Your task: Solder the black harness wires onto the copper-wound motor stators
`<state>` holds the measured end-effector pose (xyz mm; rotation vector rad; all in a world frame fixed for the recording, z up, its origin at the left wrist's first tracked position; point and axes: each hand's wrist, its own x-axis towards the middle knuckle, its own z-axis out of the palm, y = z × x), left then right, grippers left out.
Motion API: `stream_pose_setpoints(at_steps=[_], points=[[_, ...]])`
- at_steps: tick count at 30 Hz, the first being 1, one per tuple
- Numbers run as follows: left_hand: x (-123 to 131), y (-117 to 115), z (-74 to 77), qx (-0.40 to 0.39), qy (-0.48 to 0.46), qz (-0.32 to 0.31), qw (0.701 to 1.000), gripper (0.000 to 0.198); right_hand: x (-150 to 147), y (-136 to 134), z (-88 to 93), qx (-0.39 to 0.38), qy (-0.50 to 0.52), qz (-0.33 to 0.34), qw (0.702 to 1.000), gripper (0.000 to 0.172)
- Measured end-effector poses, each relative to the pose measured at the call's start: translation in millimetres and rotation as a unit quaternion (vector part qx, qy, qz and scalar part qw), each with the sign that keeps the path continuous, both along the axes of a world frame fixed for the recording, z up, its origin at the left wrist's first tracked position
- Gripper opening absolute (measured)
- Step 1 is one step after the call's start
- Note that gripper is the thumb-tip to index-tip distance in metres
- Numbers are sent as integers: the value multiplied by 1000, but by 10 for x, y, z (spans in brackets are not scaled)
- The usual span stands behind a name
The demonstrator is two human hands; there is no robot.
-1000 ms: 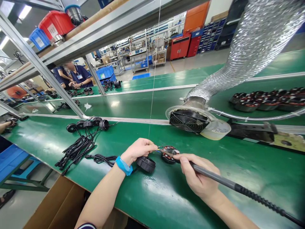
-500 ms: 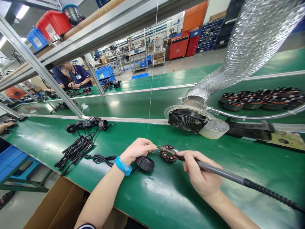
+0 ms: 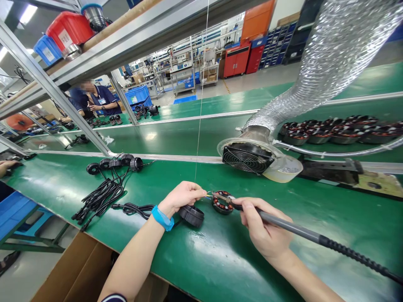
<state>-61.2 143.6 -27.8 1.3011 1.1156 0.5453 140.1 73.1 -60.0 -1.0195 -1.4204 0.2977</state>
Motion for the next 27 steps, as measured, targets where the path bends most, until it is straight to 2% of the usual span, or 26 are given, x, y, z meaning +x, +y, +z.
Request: stream_pose_setpoints(at_steps=[15, 18, 27], points=[[20, -18, 13, 6, -11, 13, 1000, 40, -97, 59, 53, -16, -28, 0, 999, 18], [34, -32, 25, 14, -17, 16, 1000, 38, -136, 110, 61, -10, -44, 17, 999, 16], [103, -132, 99, 92, 25, 13, 995, 31, -247, 233, 11, 18, -100, 102, 990, 38]])
